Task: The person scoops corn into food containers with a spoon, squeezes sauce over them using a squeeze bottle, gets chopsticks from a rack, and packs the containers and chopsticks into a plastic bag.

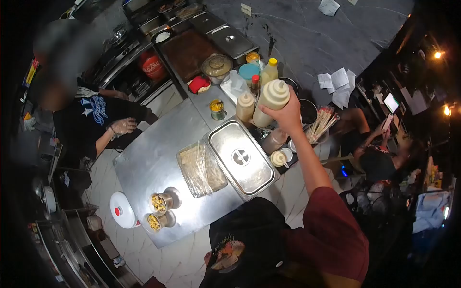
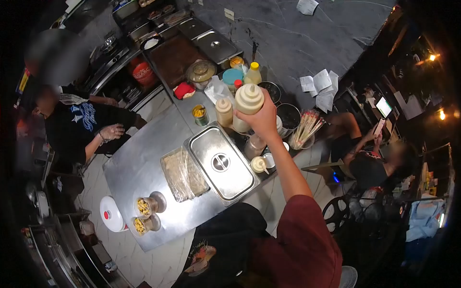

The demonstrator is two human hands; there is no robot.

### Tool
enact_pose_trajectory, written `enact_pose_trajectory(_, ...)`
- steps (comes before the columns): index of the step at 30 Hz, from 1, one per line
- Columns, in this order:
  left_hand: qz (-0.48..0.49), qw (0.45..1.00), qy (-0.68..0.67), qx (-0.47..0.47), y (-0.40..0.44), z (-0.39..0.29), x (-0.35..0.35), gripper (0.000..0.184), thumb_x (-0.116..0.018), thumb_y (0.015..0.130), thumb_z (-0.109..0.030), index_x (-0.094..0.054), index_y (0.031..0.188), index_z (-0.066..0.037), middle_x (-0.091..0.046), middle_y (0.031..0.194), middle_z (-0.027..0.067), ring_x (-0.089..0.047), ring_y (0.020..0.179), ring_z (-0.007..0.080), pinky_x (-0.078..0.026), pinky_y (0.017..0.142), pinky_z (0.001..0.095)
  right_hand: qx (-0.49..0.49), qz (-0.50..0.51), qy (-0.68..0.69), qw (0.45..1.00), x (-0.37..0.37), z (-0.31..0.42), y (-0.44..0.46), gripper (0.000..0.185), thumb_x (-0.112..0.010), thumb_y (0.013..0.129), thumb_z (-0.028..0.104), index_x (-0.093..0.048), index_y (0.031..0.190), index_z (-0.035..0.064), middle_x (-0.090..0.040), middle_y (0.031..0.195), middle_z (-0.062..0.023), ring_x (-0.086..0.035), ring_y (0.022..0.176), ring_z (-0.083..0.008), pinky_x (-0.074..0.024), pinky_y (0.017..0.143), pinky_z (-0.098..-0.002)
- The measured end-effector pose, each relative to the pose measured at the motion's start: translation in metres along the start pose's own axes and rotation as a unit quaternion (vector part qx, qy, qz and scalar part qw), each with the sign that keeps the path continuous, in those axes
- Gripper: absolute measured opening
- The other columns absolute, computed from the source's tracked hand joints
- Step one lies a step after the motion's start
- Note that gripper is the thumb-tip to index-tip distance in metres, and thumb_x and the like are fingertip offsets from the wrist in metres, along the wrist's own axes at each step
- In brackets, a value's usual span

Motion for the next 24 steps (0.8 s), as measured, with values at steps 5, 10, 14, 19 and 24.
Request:
enact_pose_trajectory(5,-0.02,0.999,-0.009,0.032,-0.013,0.0,-0.01,0.027,-0.066,0.105,-0.028,-0.068,0.113,-0.003,-0.071,0.09,0.007,-0.065,0.075,0.0115,-0.051,0.065,0.0272,-0.01,0.031,-0.044,0.999,-0.011,-0.021,-0.009,0.084,-0.098,0.061,0.017,-0.058,0.133,0.0037,-0.075,0.121,-0.0143,-0.074,0.113,-0.0292,-0.0562,0.102,-0.0411)
enact_pose_trajectory(10,-0.024,0.999,-0.019,0.027,-0.013,-0.004,-0.017,0.025,-0.066,0.105,-0.027,-0.068,0.112,-0.003,-0.071,0.089,0.0066,-0.065,0.075,0.0117,-0.051,0.065,0.0274,-0.021,0.018,-0.075,0.997,-0.012,-0.033,-0.013,0.078,-0.096,0.061,0.016,-0.059,0.128,0.0067,-0.075,0.114,-0.014,-0.074,0.109,-0.0307,-0.0565,0.099,-0.0417)
enact_pose_trajectory(14,-0.017,0.999,-0.016,0.024,-0.009,-0.008,-0.022,0.024,-0.066,0.105,-0.027,-0.068,0.111,-0.003,-0.07,0.089,0.0062,-0.064,0.075,0.0118,-0.051,0.065,0.0274,-0.054,0.045,-0.076,0.995,-0.016,-0.039,-0.013,0.073,-0.095,0.062,0.017,-0.059,0.125,0.0096,-0.075,0.113,-0.0106,-0.075,0.104,-0.0253,-0.057,0.095,-0.0392)
enact_pose_trajectory(19,0.013,1.0,0.009,0.023,0.007,-0.021,-0.034,0.023,-0.067,0.104,-0.026,-0.068,0.109,-0.003,-0.069,0.088,0.0058,-0.064,0.075,0.0119,-0.051,0.065,0.0276,-0.115,0.049,-0.012,0.992,-0.03,-0.036,-0.021,0.076,-0.097,0.059,0.013,-0.06,0.125,0.0061,-0.071,0.115,-0.0123,-0.069,0.108,-0.0248,-0.0564,0.097,-0.0405)
enact_pose_trajectory(24,0.07,0.994,0.079,0.027,0.051,-0.069,-0.081,0.022,-0.067,0.104,-0.025,-0.067,0.108,-0.004,-0.069,0.087,0.0054,-0.064,0.075,0.012,-0.051,0.065,0.0277,-0.122,0.023,-0.081,0.989,-0.036,-0.048,-0.038,0.059,-0.089,0.067,0.015,-0.059,0.118,0.0072,-0.067,0.114,-0.0205,-0.065,0.112,-0.0415,-0.0536,0.094,-0.0475)
Point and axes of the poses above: each hand's wrist, its own y-axis towards the middle knuckle, its own x-axis out of the back of the hand, z = x × y, the point moved 1 cm from there along y, towards the middle knuckle
